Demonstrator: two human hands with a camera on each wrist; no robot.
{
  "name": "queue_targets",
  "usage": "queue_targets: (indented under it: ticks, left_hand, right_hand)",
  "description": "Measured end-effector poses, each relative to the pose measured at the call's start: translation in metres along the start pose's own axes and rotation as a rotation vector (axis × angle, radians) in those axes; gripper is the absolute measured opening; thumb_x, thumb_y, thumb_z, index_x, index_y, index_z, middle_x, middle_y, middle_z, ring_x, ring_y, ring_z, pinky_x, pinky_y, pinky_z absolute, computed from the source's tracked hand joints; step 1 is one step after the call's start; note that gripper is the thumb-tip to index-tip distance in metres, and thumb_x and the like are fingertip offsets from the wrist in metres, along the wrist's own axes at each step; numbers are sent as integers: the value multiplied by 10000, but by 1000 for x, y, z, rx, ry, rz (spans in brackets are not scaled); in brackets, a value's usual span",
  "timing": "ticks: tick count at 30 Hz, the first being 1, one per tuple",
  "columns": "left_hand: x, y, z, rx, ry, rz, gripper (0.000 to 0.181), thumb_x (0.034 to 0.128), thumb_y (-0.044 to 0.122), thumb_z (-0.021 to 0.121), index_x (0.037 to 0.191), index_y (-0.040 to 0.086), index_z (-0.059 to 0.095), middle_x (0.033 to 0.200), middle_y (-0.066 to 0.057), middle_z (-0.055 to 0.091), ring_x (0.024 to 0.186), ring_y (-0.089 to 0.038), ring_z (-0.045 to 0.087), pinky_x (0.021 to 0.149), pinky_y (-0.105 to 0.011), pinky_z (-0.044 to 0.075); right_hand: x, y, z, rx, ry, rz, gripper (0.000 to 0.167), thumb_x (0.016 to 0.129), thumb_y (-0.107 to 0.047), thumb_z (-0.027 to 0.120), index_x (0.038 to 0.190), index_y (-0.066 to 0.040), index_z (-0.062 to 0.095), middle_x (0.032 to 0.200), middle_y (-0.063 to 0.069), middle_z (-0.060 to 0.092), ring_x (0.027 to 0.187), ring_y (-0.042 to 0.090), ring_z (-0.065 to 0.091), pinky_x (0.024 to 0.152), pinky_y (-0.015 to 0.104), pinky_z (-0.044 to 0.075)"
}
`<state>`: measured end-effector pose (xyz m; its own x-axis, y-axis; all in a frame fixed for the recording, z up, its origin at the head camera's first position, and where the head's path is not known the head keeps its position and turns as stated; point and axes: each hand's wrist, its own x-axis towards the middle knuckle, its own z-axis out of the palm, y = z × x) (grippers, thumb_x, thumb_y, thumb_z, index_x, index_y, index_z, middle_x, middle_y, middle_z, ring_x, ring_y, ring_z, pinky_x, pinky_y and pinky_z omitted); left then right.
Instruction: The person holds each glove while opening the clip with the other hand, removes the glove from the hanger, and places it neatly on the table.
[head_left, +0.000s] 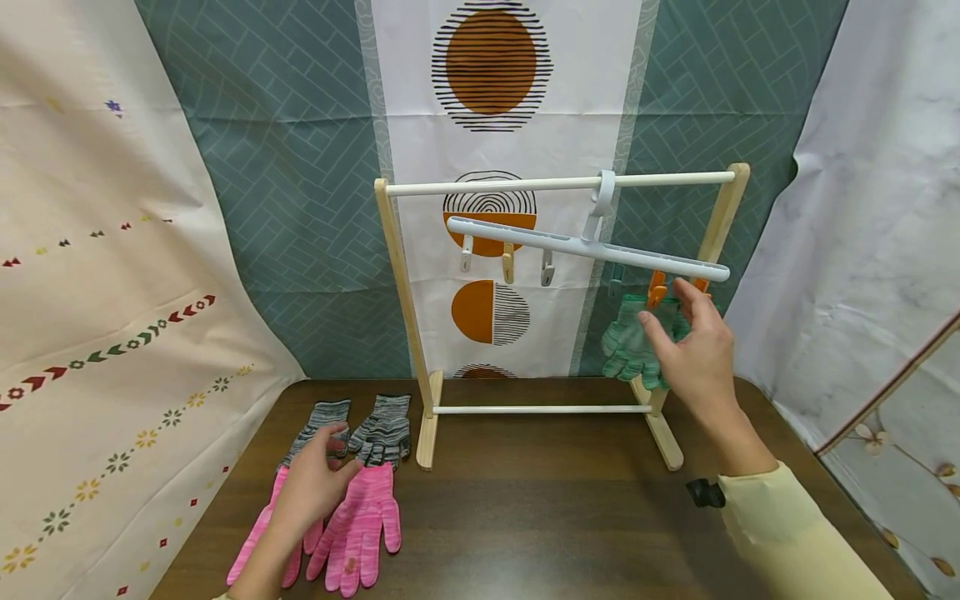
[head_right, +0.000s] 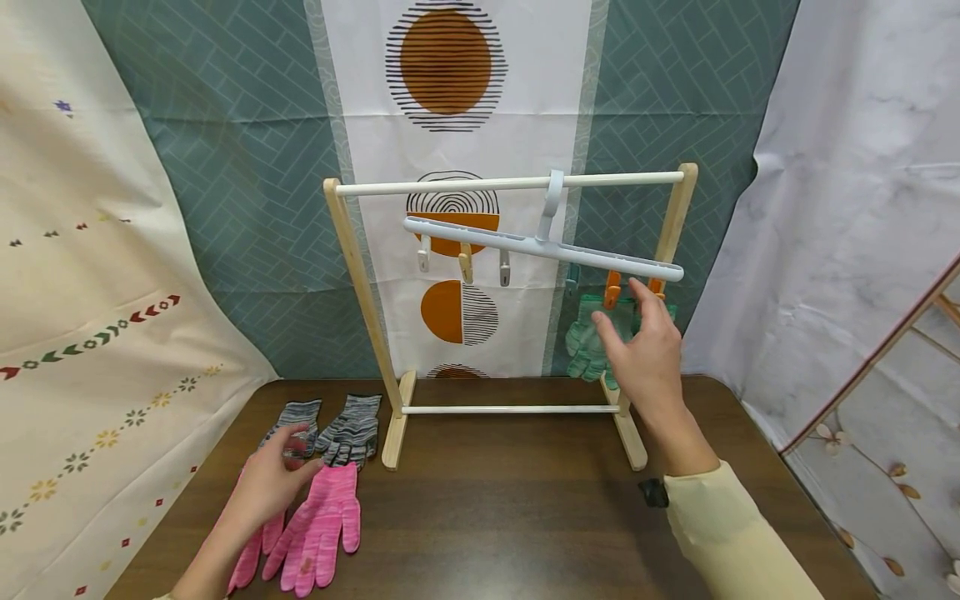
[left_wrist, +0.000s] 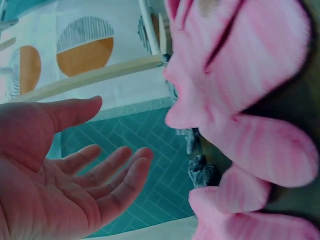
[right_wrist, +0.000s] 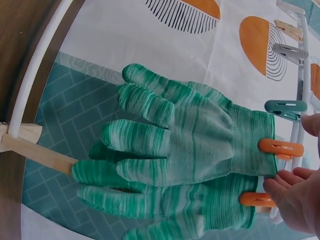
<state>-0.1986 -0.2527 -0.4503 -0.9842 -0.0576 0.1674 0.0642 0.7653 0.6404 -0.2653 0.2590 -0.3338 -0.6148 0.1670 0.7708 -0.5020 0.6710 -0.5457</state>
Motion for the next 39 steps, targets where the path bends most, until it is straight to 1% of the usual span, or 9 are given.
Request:
queue_targets:
  ticks: [3, 10, 15, 21, 24, 27, 30, 35, 39]
  left_hand:
    - [1, 5, -2, -37, 24, 16, 664, 954, 139, 798, 1513, -15, 474, 1279, -276, 648, 1048, -413, 690, 808, -544, 576]
    - [3, 15, -4, -96, 51, 31, 681, 973, 141, 787, 1557, 46, 451, 1342, -241, 633, 1091, -363, 686, 787, -473, 582]
    - [3, 23, -5, -127, 57, 51, 660, 975, 139, 787, 1549, 68, 469, 1330, -213, 639, 1097, -356, 687, 741, -404, 576]
    - [3, 32, -4, -158, 55, 76, 648, 970, 137, 800, 1535, 75, 489, 1326, -191, 640, 1107, -344, 684, 741, -379, 570]
    - [3, 36, -3, -178, 42, 86, 648, 968, 134, 801, 1533, 76, 491, 1337, -191, 633, 1113, -342, 683, 746, -375, 573]
    - [3, 42, 1, -213, 28, 103, 632, 971, 125, 799, 1527, 88, 502, 1346, -187, 638, 1107, -336, 688, 746, -369, 584]
    - [5, 49, 5, -233, 19, 130, 620, 971, 127, 799, 1520, 105, 512, 1342, -171, 643, 1098, -321, 696, 749, -370, 592]
    - [10, 65, 12, -269, -8, 162, 617, 968, 145, 809, 1516, 146, 525, 1336, -135, 643, 1108, -316, 702, 778, -381, 605]
    - [13, 81, 18, -313, -31, 192, 611, 967, 131, 807, 1512, 140, 532, 1344, -119, 649, 1099, -292, 708, 797, -375, 598]
  right_hand:
    - [1, -1, 1, -1, 0, 10, 630, 962, -141, 806, 1508, 29, 540, 1460, 233, 602, 1367, 373, 570, 1148, 338, 438]
    - [3, -1, 3, -19, -7, 22, 631, 963, -148, 807, 1500, 47, 539, 1424, 256, 621, 1325, 405, 591, 1088, 549, 476]
    - [5, -2, 4, -26, -29, 49, 641, 980, -202, 796, 1514, 34, 529, 1428, 243, 629, 1294, 421, 612, 1050, 573, 496]
    - [7, -1, 6, -14, -56, 104, 639, 1007, -281, 768, 1526, 5, 529, 1432, 227, 635, 1226, 418, 644, 1011, 576, 509]
    - [8, -1, 6, -17, -62, 126, 619, 1015, -319, 754, 1509, -4, 553, 1414, 207, 653, 1182, 394, 668, 983, 505, 532]
    - [10, -1, 7, -9, -72, 157, 599, 1026, -360, 730, 1495, -20, 576, 1374, 187, 682, 1148, 360, 694, 915, 292, 536]
    - [11, -1, 8, 11, -77, 184, 584, 1032, -392, 712, 1481, -35, 600, 1336, 177, 705, 1103, 301, 712, 818, 136, 470]
    - [11, 1, 9, 60, -58, 184, 539, 1040, -364, 709, 1440, -12, 632, 1273, 186, 727, 903, 66, 653, 705, 140, 451]
    - [11, 2, 10, 108, -42, 174, 511, 1062, -332, 682, 1430, 19, 630, 1242, 196, 728, 853, -61, 617, 685, 134, 458]
